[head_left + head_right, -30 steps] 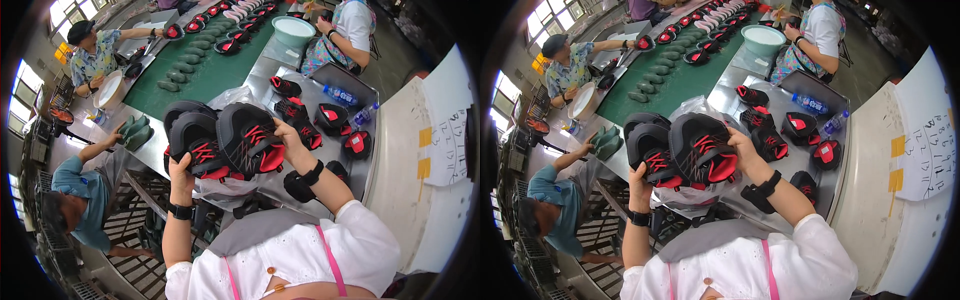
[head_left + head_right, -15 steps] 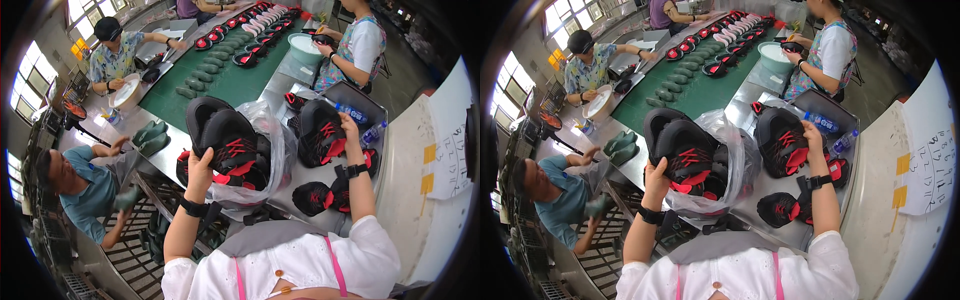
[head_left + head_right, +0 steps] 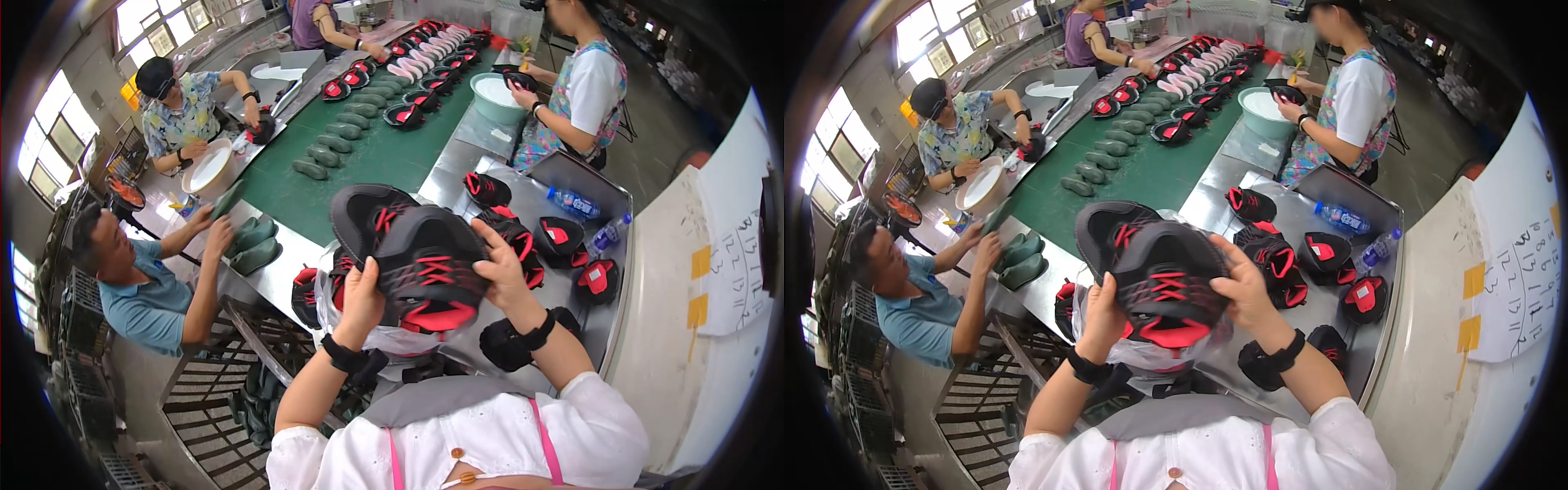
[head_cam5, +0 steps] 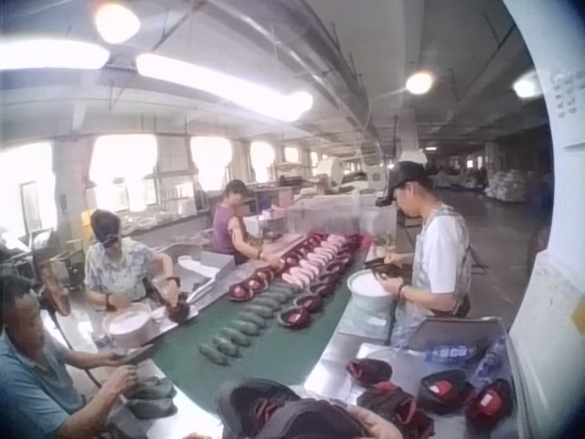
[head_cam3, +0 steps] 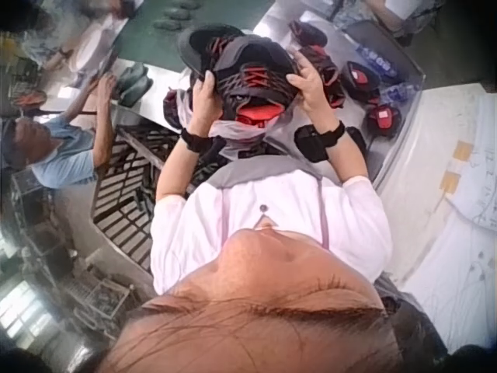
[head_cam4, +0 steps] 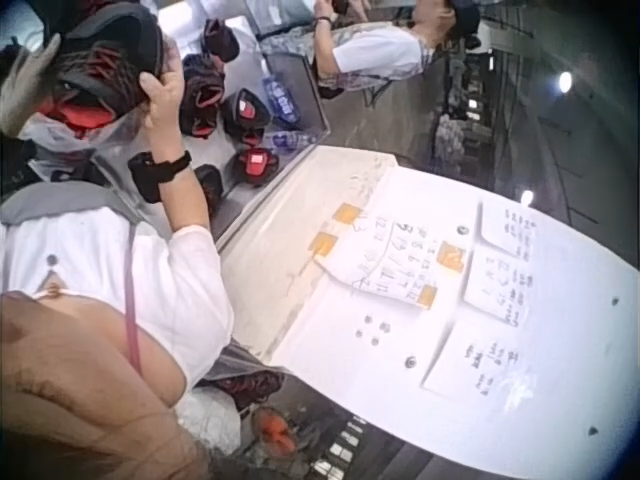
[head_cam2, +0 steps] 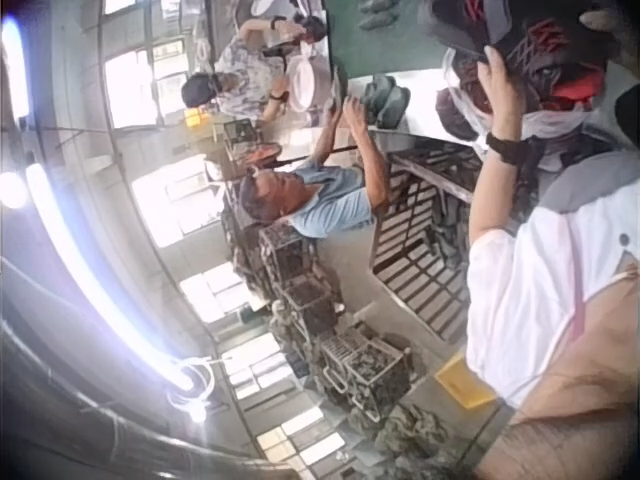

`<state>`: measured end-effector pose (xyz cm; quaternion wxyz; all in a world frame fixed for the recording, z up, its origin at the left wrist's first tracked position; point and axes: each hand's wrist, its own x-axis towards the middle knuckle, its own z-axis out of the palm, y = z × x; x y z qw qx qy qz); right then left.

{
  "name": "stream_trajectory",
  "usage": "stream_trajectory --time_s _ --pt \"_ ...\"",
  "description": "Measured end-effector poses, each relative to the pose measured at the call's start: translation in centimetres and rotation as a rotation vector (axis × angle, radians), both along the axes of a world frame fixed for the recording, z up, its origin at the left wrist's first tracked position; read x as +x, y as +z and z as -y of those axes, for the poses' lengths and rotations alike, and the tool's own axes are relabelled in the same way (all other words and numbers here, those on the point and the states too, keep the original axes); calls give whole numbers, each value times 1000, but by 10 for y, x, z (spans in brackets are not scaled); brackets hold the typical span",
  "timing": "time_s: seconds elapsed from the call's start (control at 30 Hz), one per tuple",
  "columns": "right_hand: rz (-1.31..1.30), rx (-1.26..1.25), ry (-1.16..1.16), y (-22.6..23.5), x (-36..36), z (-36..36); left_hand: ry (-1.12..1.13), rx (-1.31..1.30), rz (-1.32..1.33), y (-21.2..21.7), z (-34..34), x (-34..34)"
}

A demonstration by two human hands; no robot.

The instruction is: Sorting and bagging finished shoe uppers in a manufacturing facility.

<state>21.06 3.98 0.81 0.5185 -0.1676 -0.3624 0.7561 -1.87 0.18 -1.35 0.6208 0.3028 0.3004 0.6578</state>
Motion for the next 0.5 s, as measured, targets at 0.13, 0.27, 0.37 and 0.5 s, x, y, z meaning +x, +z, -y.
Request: stream_trajectory --time_s 0.13,0.27,0.37,0.5 --pt "-151 -3 -161 11 25 -9 73 66 137 -4 -15 -19" --pt "598 337 -552 -57 72 -38 24 120 95 5 -26 -34" --pt "153 74 -423 -33 55 -31 73 77 64 1 -27 -41" --pt "-88 62 -366 -23 77 -47 80 -7 14 1 -38 -48"
